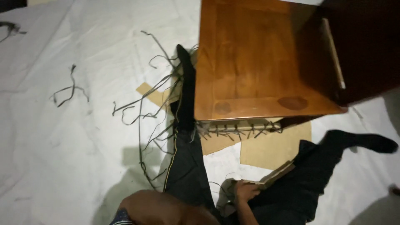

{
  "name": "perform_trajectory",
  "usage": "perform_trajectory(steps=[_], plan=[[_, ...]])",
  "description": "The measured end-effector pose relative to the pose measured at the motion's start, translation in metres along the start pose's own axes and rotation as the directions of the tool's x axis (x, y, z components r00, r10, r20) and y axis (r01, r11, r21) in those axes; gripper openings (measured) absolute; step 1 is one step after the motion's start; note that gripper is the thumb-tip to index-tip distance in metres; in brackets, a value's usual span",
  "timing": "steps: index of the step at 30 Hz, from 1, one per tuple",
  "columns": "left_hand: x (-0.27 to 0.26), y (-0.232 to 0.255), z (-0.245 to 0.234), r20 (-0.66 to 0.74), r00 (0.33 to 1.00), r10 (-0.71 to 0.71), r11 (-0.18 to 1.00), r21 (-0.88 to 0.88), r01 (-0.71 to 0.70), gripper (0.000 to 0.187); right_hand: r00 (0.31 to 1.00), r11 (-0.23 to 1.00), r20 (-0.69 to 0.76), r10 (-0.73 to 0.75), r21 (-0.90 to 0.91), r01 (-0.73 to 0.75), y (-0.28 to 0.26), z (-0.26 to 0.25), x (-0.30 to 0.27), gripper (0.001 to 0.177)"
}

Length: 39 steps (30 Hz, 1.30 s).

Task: Tying strings and securing cardboard protective material around the legs of a wooden chair.

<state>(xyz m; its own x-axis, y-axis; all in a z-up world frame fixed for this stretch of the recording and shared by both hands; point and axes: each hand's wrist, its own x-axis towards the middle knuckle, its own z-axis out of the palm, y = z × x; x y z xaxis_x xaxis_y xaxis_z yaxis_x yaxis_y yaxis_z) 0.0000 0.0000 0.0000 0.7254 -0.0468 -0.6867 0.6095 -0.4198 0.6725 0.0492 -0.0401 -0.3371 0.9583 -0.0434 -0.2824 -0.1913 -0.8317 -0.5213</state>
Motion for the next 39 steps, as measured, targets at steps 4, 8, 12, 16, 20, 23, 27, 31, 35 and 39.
perform_trajectory(steps=[4, 8, 12, 16, 20, 23, 27, 31, 35, 39], plan=[[-0.107, 0.011, -0.15, -0.064, 0.997, -0.052, 0.999, -0.011, 0.052, 0.034, 0.984, 0.984, -0.053, -0.173, -0.041, 0.171, -0.011, -0.012, 0.012, 0.076], [-0.146, -0.072, -0.18, -0.735, 0.53, 0.423, 0.172, -0.509, -0.843, 0.048, 0.956, 0.946, 0.003, -0.294, -0.139, 0.292, 0.021, 0.002, 0.035, 0.055], [-0.052, -0.208, -0.026, -0.518, 0.842, -0.152, 0.355, -0.823, -0.443, 0.052, 0.871, 0.482, 0.408, -0.273, -0.726, 0.491, 0.05, 0.038, 0.062, 0.052], [-0.011, -0.206, 0.004, -0.763, 0.646, 0.04, 0.554, -0.521, -0.649, 0.007, 0.963, 0.884, 0.262, -0.067, -0.432, 0.179, 0.036, 0.03, 0.055, 0.06], [0.112, -0.271, 0.039, -0.706, 0.703, -0.081, 0.682, -0.554, -0.478, 0.018, 0.958, 0.828, 0.047, -0.282, -0.492, 0.268, 0.03, 0.035, 0.053, 0.053], [0.134, -0.262, 0.01, -0.648, 0.736, -0.198, 0.804, -0.537, -0.256, 0.027, 0.967, 0.941, -0.055, -0.25, -0.249, 0.229, 0.014, 0.014, 0.037, 0.053], [0.109, -0.241, -0.008, -0.609, 0.736, -0.296, 0.828, -0.548, -0.121, 0.027, 0.972, 0.948, 0.103, -0.213, -0.22, 0.231, 0.008, 0.011, 0.052, 0.063], [0.113, -0.243, -0.002, -0.599, 0.744, -0.295, 0.797, -0.584, -0.155, 0.025, 0.963, 0.956, 0.211, -0.166, -0.204, 0.21, 0.016, 0.006, 0.062, 0.072], [0.102, -0.24, -0.001, -0.666, 0.707, -0.238, 0.74, -0.596, -0.312, 0.019, 0.924, 0.97, 0.374, -0.086, -0.179, 0.163, 0.031, 0.003, 0.066, 0.085], [0.105, -0.242, -0.004, -0.665, 0.711, -0.23, 0.73, -0.601, -0.326, 0.025, 0.878, 0.965, 0.427, -0.215, -0.046, 0.258, 0.054, 0.018, 0.083, 0.061]])
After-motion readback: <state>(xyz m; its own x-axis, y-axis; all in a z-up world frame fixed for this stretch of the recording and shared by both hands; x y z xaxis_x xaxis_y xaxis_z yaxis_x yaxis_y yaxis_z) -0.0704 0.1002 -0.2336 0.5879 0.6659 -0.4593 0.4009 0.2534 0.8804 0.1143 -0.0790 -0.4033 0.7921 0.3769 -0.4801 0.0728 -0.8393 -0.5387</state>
